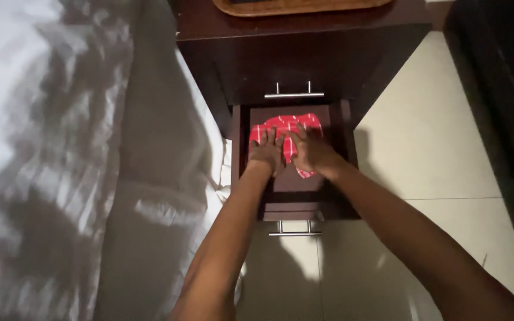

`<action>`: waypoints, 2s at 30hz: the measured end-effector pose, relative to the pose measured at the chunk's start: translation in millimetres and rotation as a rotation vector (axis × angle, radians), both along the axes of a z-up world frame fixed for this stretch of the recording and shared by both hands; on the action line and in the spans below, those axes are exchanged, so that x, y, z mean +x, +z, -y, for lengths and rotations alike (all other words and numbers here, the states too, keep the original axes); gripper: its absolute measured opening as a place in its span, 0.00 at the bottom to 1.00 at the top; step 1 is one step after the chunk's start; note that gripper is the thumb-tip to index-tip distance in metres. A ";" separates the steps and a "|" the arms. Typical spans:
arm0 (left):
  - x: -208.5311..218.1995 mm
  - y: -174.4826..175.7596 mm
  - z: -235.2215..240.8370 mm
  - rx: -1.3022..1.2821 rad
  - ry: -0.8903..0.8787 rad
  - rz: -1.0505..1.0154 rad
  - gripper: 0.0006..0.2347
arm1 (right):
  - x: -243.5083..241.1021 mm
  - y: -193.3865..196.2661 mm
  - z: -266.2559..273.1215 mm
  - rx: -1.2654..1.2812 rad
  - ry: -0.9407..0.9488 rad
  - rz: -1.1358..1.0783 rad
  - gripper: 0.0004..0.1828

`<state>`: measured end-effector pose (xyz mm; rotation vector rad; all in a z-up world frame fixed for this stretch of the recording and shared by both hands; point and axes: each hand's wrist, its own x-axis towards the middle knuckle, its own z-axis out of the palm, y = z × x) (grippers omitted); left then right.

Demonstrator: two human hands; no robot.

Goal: The person wipes the inside of an open drawer with a red and white checkered cloth, then closes the drawer.

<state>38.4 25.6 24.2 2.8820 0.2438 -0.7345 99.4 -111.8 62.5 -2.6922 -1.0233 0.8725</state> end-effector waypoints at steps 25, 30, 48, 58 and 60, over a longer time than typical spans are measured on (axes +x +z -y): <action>-16.7 -0.8 3.5 0.034 -0.025 0.040 0.37 | 4.4 -40.2 16.6 0.096 0.107 0.142 0.49; -22.2 -14.7 7.9 0.088 -0.097 -0.019 0.36 | 8.0 -56.9 14.8 -0.120 0.280 0.245 0.46; -24.8 -2.9 10.9 0.035 -0.040 -0.073 0.42 | 5.9 -48.3 18.6 -0.121 0.249 0.134 0.46; -4.0 -17.5 -10.1 -0.024 -0.001 0.058 0.33 | 27.3 -51.0 8.7 0.042 0.210 0.157 0.46; 1.4 -14.9 -13.3 0.005 -0.013 0.048 0.35 | 21.4 -34.2 6.2 0.116 0.142 0.156 0.44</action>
